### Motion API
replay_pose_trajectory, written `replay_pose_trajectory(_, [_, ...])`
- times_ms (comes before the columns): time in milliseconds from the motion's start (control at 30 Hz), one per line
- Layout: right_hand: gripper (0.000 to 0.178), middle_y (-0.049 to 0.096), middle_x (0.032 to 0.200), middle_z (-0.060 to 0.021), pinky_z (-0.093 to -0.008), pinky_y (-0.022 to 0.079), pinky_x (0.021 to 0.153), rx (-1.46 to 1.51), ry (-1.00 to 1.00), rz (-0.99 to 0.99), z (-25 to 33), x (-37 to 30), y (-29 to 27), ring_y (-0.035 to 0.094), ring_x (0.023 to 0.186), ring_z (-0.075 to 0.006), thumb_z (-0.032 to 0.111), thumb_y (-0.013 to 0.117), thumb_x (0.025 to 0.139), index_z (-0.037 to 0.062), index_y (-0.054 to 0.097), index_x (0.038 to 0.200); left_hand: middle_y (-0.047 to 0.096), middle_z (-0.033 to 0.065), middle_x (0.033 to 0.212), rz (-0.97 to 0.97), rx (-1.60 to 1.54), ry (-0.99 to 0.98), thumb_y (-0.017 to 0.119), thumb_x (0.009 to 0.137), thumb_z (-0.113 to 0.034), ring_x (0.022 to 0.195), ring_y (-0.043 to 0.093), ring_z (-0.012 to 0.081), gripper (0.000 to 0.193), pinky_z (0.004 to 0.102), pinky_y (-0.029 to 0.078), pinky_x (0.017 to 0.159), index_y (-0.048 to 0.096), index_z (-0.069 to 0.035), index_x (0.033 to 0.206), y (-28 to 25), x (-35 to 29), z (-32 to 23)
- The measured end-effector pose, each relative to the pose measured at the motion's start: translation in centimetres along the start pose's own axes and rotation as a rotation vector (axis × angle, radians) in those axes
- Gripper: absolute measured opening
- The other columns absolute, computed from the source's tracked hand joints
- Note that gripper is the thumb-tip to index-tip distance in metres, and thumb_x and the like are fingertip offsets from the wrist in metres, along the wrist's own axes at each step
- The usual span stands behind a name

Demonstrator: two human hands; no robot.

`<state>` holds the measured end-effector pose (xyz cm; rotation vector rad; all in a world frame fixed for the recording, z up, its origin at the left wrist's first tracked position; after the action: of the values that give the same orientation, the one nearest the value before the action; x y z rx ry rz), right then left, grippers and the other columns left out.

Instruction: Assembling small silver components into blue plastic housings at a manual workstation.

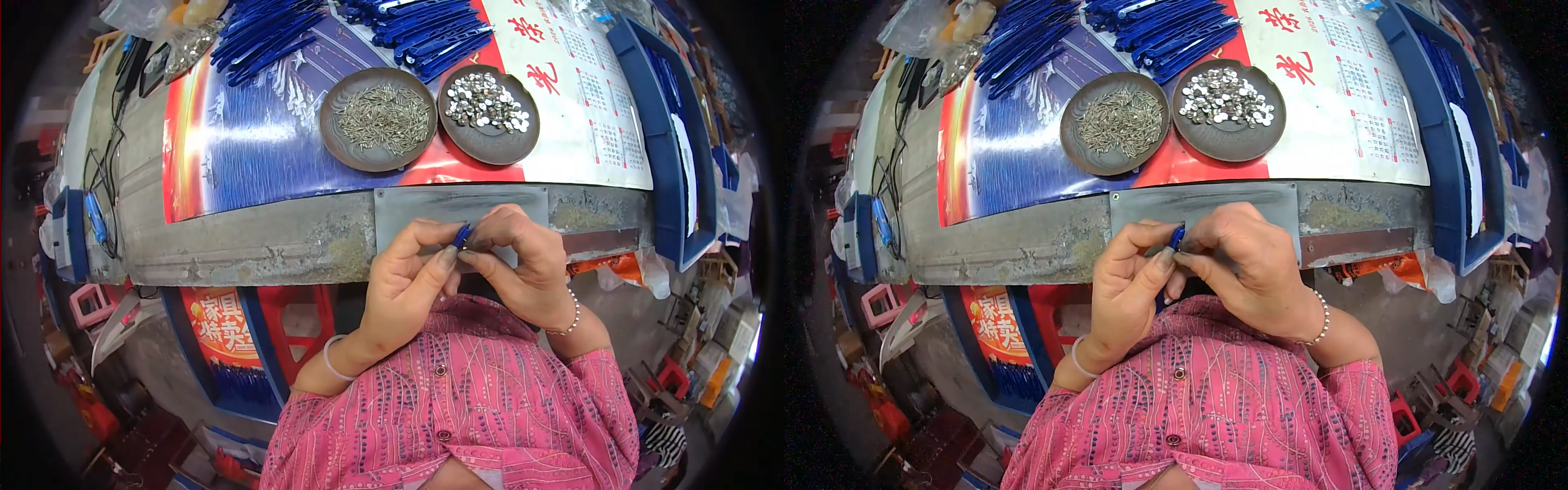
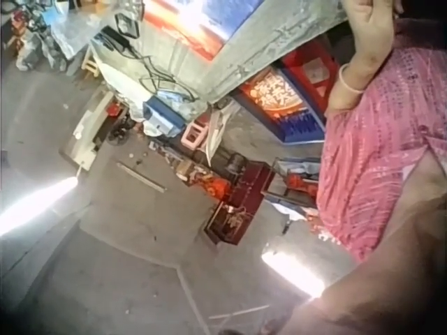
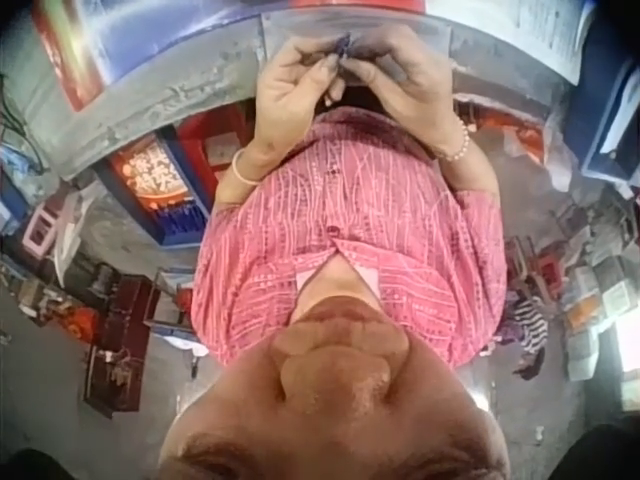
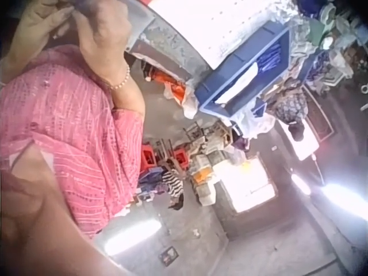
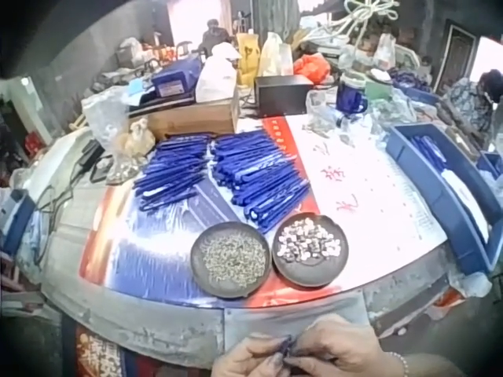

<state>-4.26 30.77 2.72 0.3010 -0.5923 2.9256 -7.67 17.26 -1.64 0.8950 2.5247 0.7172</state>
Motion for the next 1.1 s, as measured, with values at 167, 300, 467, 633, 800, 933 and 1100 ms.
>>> replay_pose_trajectory(167, [0.02, 0.06, 0.075, -0.0089, -0.0347, 0.046, 0.066, -0.029, -0.059, 0.0, 0.1, -0.1, 0.1, 0.058, 0.069, -0.0261, -0.002, 0.07, 0.07, 0.0026, 0.057, 0.084, 0.05, 0.0076, 0.102, 0.005, -0.047, 0.006, 0.05, 0.092, 0.0, 0.067, 0.049, 0.0094, 0.021, 0.021, 0.041, 0.058, 0.052, 0.002, 0.113, 0.2, -0.2, 0.0])
replay_pose_trajectory(300, [0.02, 0.06, 0.076, -0.0093, -0.0352, 0.047, 0.067, 0.057, -0.067, -0.079, 0.3, -0.1, 0.7, 0.058, 0.07, -0.0263, -0.002, 0.07, 0.071, 0.0023, 0.057, 0.085, 0.05, 0.0073, 0.102, 0.051, -0.112, 0.062, 0.049, 0.093, 0.0, 0.067, 0.048, 0.0088, 0.022, 0.0205, 0.041, 0.057, 0.052, 0.001, 0.114, 0.2, -0.3, 0.0])
replay_pose_trajectory(467, [0.02, 0.058, 0.081, -0.01, -0.0332, 0.047, 0.07, 0.114, -0.186, -0.156, 1.6, 0.0, 1.0, 0.058, 0.074, -0.0245, -0.005, 0.069, 0.072, 0.0006, 0.055, 0.086, 0.048, 0.0068, 0.102, 0.117, -0.196, 0.169, 0.047, 0.094, 0.001, 0.068, 0.049, 0.0085, 0.022, 0.0202, 0.041, 0.057, 0.052, 0.001, 0.115, 0.4, -0.4, -0.4])
replay_pose_trajectory(633, [0.017, 0.056, 0.087, -0.0089, -0.0284, 0.046, 0.076, 0.777, 0.208, -0.025, -0.8, -0.1, 1.6, 0.055, 0.082, -0.017, -0.003, 0.067, 0.078, 0.0007, 0.053, 0.087, 0.047, 0.0114, 0.101, 0.137, -0.051, 0.208, 0.052, 0.09, 0.003, 0.065, 0.048, 0.0105, 0.021, 0.0204, 0.041, 0.054, 0.052, -0.004, 0.11, 0.4, -0.7, -1.0])
replay_pose_trajectory(800, [0.018, 0.058, 0.089, -0.0102, -0.0276, 0.05, 0.071, 0.97, 0.308, -0.068, -1.4, -0.4, 2.7, 0.058, 0.081, -0.0162, 0.0, 0.07, 0.078, 0.0004, 0.055, 0.089, 0.045, 0.0122, 0.104, 0.085, 0.067, 0.341, 0.051, 0.09, 0.003, 0.065, 0.047, 0.0092, 0.023, 0.0198, 0.042, 0.054, 0.048, -0.005, 0.112, 0.9, -1.1, -1.1])
replay_pose_trajectory(933, [0.019, 0.063, 0.088, -0.0132, -0.0293, 0.052, 0.066, 0.151, -0.091, -0.27, 1.5, -0.2, 1.9, 0.063, 0.076, -0.0211, 0.002, 0.071, 0.077, -0.0002, 0.058, 0.091, 0.044, 0.0124, 0.106, -0.039, 0.257, 0.535, 0.049, 0.091, 0.003, 0.065, 0.046, 0.0078, 0.026, 0.0195, 0.041, 0.054, 0.046, -0.006, 0.116, 1.3, -1.2, -1.9])
replay_pose_trajectory(1100, [0.016, 0.066, 0.087, -0.014, -0.0302, 0.053, 0.063, 0.027, -0.17, -0.301, 2.4, 0.2, 1.7, 0.065, 0.074, -0.0244, 0.002, 0.07, 0.076, -0.0002, 0.062, 0.09, 0.045, 0.0121, 0.107, -0.091, 0.364, 0.565, 0.048, 0.092, 0.003, 0.066, 0.046, 0.0074, 0.031, 0.0191, 0.041, 0.055, 0.046, -0.007, 0.121, 0.9, -1.5, -2.0])
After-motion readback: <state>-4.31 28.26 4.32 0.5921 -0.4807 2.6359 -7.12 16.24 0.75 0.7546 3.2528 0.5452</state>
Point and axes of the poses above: each hand's wrist, its own x-axis towards the middle knuckle, its own y-axis out of the palm, z = x × y, the point moved 5 cm from there along x, towards the middle knuckle
